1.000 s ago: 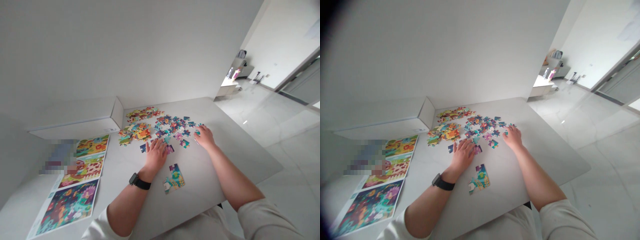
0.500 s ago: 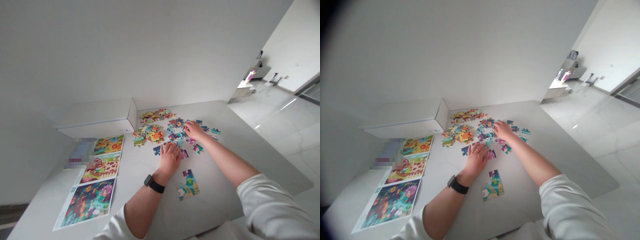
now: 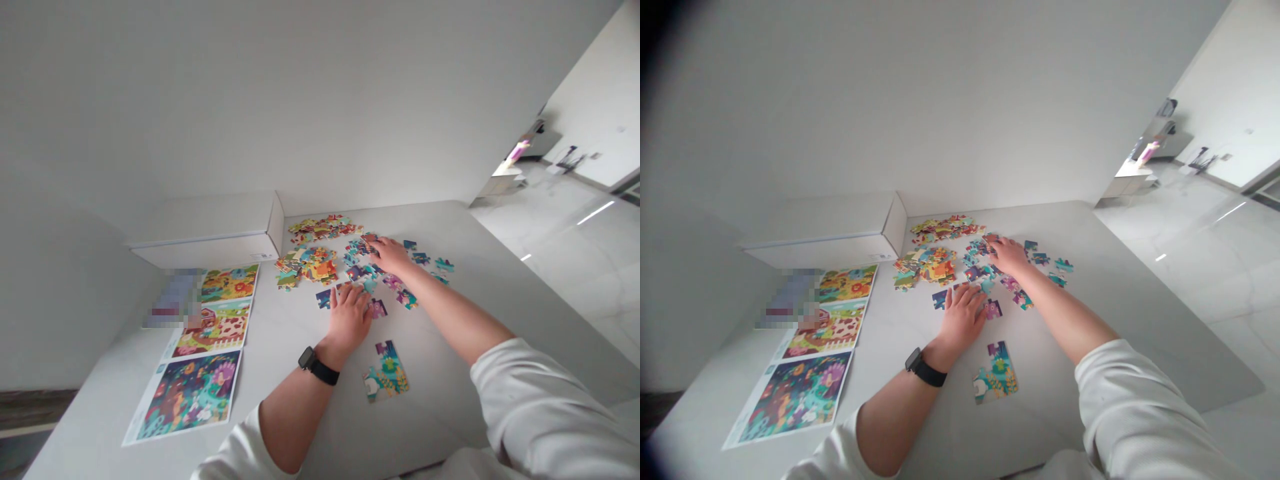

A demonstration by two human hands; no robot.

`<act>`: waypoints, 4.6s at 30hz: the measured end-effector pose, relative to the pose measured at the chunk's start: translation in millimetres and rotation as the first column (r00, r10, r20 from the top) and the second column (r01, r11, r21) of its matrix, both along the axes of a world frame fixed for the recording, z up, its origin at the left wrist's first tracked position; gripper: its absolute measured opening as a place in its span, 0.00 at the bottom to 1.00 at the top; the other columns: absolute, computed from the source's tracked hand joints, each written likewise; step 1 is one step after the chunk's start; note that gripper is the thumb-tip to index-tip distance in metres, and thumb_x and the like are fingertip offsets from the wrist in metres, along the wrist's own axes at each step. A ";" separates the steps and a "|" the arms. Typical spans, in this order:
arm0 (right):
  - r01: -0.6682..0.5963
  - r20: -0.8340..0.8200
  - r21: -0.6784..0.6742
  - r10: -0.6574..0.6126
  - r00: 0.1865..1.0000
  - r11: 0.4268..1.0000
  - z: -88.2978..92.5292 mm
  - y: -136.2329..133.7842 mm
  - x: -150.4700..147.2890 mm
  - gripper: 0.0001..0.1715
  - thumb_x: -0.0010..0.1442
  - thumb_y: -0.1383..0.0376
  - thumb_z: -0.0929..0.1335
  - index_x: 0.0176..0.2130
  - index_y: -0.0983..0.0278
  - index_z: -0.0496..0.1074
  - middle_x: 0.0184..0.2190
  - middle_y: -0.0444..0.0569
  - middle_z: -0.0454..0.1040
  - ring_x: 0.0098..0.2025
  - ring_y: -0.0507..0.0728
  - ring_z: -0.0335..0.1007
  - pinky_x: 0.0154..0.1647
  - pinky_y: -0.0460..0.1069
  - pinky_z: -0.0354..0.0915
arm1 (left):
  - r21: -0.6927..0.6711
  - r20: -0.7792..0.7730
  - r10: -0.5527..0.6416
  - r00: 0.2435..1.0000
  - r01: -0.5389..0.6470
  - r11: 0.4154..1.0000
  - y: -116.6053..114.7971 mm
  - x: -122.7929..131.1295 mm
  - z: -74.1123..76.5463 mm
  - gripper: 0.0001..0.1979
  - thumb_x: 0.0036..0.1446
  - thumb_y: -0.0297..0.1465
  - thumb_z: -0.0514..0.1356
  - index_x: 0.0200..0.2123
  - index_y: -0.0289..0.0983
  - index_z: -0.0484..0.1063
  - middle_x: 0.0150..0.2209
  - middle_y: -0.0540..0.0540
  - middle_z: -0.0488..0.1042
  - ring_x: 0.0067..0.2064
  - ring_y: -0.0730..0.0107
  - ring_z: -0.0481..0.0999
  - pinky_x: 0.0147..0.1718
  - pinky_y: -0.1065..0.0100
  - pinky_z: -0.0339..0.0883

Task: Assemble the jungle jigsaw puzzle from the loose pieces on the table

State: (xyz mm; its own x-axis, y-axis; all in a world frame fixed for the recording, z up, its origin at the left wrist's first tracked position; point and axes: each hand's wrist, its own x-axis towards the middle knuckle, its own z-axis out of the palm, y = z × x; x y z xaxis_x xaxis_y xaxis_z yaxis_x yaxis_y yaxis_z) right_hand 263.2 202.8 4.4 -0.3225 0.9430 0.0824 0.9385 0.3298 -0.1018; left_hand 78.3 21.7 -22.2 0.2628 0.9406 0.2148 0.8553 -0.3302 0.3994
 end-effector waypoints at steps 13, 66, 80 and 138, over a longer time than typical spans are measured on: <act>0.216 -0.003 0.049 -0.216 0.976 0.975 7.2 -0.2 26.4 0.19 0.74 0.59 0.66 0.57 0.63 0.80 0.55 0.62 0.81 0.57 0.69 0.77 0.59 0.60 0.70 | -0.014 0.012 0.003 1.000 -0.003 1.000 0.3 -0.4 0.9 0.16 0.74 0.37 0.59 0.61 0.49 0.79 0.68 0.44 0.76 0.73 0.47 0.67 0.77 0.29 0.48; -0.302 -0.057 0.099 0.309 0.949 0.948 -11.2 -55.7 16.9 0.23 0.77 0.57 0.66 0.64 0.56 0.80 0.67 0.55 0.77 0.69 0.67 0.71 0.74 0.65 0.62 | 0.056 -0.006 0.008 1.000 -0.008 0.998 2.5 0.9 -1.6 0.19 0.71 0.34 0.63 0.62 0.43 0.76 0.68 0.39 0.74 0.71 0.46 0.68 0.74 0.36 0.56; -0.115 -0.038 0.123 0.120 0.992 0.986 -22.4 -71.6 14.4 0.26 0.77 0.52 0.66 0.66 0.55 0.79 0.69 0.60 0.73 0.72 0.73 0.65 0.75 0.68 0.60 | 0.039 -0.035 0.074 0.997 -0.073 0.997 -0.3 2.2 3.5 0.21 0.71 0.37 0.61 0.65 0.43 0.75 0.68 0.38 0.74 0.69 0.41 0.69 0.72 0.36 0.59; -0.296 -0.120 0.103 0.307 0.944 0.950 -24.0 -124.1 47.9 0.21 0.73 0.62 0.69 0.61 0.54 0.83 0.66 0.58 0.74 0.69 0.69 0.67 0.74 0.67 0.62 | 0.074 -0.063 0.099 0.993 -0.095 0.993 1.0 0.1 13.1 0.14 0.68 0.40 0.68 0.55 0.47 0.82 0.67 0.41 0.74 0.69 0.46 0.69 0.76 0.40 0.54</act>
State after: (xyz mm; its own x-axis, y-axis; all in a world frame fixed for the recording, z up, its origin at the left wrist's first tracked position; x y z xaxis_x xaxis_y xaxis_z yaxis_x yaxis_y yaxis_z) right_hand 311.2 78.7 -19.6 -0.5717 0.7911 0.2173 0.7735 0.6081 -0.1787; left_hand 78.5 22.7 -9.0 0.1868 0.9453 0.2673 0.9084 -0.2699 0.3193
